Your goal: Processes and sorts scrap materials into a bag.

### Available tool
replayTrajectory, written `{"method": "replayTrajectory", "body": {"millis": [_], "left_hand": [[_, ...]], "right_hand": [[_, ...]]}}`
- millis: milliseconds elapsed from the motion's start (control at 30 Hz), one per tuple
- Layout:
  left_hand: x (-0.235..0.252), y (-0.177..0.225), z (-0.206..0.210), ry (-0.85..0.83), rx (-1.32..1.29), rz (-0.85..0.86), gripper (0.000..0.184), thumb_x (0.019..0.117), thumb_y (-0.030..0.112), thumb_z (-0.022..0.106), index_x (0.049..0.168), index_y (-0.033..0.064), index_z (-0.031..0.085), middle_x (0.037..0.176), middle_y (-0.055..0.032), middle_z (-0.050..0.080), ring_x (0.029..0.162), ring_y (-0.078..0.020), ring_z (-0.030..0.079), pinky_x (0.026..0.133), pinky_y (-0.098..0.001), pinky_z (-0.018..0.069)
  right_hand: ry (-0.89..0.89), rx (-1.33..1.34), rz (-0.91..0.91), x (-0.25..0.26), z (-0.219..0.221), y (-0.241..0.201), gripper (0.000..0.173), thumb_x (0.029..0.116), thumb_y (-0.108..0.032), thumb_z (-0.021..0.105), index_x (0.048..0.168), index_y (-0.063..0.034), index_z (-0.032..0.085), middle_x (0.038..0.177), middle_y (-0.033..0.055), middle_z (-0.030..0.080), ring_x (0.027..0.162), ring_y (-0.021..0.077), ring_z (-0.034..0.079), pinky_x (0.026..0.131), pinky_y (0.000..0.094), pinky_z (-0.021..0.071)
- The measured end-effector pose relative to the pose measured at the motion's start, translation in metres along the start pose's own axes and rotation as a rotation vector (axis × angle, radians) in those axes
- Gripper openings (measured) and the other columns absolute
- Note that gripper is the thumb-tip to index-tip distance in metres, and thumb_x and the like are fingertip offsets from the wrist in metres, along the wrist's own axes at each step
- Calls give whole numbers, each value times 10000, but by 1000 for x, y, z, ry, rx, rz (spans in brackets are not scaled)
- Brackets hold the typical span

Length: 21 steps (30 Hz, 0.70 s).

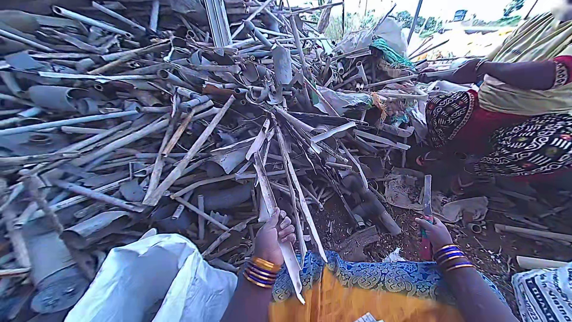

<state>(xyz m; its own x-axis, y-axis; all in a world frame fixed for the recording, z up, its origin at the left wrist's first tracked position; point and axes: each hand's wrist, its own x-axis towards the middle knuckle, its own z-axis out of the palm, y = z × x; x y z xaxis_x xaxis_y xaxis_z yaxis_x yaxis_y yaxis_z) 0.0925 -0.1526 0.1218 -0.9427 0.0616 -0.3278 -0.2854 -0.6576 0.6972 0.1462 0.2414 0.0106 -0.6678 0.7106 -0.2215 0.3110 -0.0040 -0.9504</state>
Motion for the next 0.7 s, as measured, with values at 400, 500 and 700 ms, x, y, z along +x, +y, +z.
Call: {"method": "replayTrajectory", "body": {"millis": [400, 500, 700], "left_hand": [[-61, -78, 75, -55, -255, 110, 428, 1140, 311, 242, 821, 136, 468, 524, 66, 426, 379, -23, 389, 382, -153, 345], [-62, -90, 73, -60, -263, 108, 416, 1142, 308, 239, 848, 128, 472, 545, 56, 455, 397, -29, 427, 399, -154, 379], [-42, -115, 51, -50, -253, 100, 407, 1143, 279, 245, 866, 112, 492, 561, 40, 490, 421, -52, 479, 427, -177, 435]], "right_hand": [[-502, 120, -99, -79, 35, -50, 218, 963, 37, 552, 1174, -3, 518, 781, 43, 639, 628, 112, 662, 591, 261, 581], [-630, -62, -320, -92, 42, -74, 252, 922, -66, 634, 1151, -4, 549, 818, 4, 635, 685, 72, 657, 656, 250, 586], [-674, -590, -464, -104, 79, -103, 395, 951, -273, 740, 1124, 51, 593, 878, 120, 609, 783, 197, 592, 777, 393, 497]]}}
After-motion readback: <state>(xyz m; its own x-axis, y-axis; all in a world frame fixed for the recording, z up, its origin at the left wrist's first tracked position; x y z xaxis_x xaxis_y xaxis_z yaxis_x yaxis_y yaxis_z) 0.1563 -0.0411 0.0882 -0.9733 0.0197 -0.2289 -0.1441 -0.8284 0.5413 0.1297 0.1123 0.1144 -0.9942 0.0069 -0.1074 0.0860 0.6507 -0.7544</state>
